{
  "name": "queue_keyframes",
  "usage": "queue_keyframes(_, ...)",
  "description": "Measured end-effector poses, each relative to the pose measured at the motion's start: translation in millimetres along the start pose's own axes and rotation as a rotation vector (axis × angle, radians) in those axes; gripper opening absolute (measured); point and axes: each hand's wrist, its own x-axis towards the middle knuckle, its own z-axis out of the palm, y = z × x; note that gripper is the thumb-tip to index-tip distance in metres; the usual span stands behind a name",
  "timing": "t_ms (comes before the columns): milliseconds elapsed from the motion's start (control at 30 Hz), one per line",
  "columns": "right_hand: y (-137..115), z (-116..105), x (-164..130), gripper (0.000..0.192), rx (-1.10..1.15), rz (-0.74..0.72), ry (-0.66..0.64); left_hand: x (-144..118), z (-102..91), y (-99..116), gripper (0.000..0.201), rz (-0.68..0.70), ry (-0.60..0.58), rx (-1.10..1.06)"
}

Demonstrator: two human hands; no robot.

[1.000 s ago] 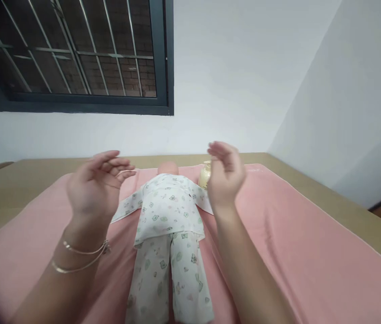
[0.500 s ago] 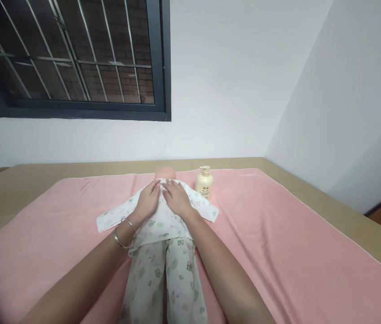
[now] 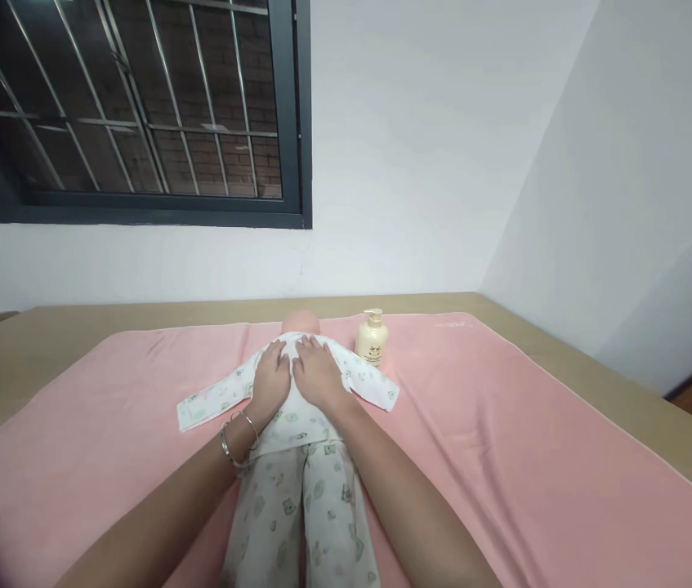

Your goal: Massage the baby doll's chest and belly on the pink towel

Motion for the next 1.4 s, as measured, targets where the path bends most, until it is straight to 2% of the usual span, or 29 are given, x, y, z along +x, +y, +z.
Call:
queue_keyframes(133,27.8,-0.1,8.5,0.051,0.073,0.133,-0.002,-16.6,1.0,11.0,0.042,0.135,-0.042,0.228)
queue_keyframes(200,30.9,0.1,9.1,0.051,0.046,0.18,0.007,-23.7,0.6,17.7,0.043,0.215,-0.067,0.282)
queue_keyframes(267,24.4,0.3,6.2,0.051,-0.02,0.209,0.027,-24.3,-0.1,19.5,0.044,0.24,-0.1,0.292)
queue_keyframes(400,-8.9,4.6,-8.8,0.051,-0.199,0.199,0.087,-4.9,-1.9,1.2,0.05,0.087,-0.135,0.249)
queue_keyframes(500,-35.4,13.7,-21.5,0.054,-0.296,0.055,0.075,13.0,-2.7,-20.6,0.055,-0.043,-0.143,0.213)
queue_keyframes(567,-43.8,18.8,-25.3,0.059,-0.309,-0.043,0.049,19.2,-2.7,-30.3,0.053,-0.066,-0.157,0.194)
queue_keyframes(633,-40.0,19.4,-22.7,0.058,-0.253,-0.096,0.035,19.8,-2.2,-33.1,0.052,-0.049,-0.154,0.192)
queue_keyframes(733,-13.4,12.3,-9.5,0.05,-0.06,-0.084,0.023,14.3,-0.3,-27.9,0.051,-0.01,-0.126,0.238)
queue_keyframes(800,8.8,7.2,0.1,0.052,0.039,0.021,0.023,10.1,1.3,-23.0,0.051,0.018,-0.108,0.288)
queue_keyframes(867,25.4,5.2,6.2,0.056,0.083,0.108,0.027,7.6,2.4,-20.1,0.05,0.039,-0.095,0.327)
queue_keyframes(933,33.0,6.3,7.9,0.057,0.088,0.131,0.036,7.3,1.8,-19.2,0.049,0.044,-0.092,0.349)
queue_keyframes(1067,32.1,10.4,5.0,0.056,0.076,0.106,0.048,7.4,-5.5,-12.8,0.047,0.064,-0.08,0.418)
queue_keyframes(1267,31.3,7.4,4.7,0.055,0.046,0.115,0.033,-14.1,-11.2,23.3,0.043,0.238,-0.172,0.589)
queue_keyframes(1333,24.7,3.6,2.9,0.053,-0.019,0.127,0.034,-20.2,-9.1,30.0,0.045,0.26,-0.192,0.556)
queue_keyframes(1400,10.7,-0.7,-2.4,0.052,-0.123,0.167,0.034,-18.3,-8.0,26.5,0.045,0.238,-0.187,0.462)
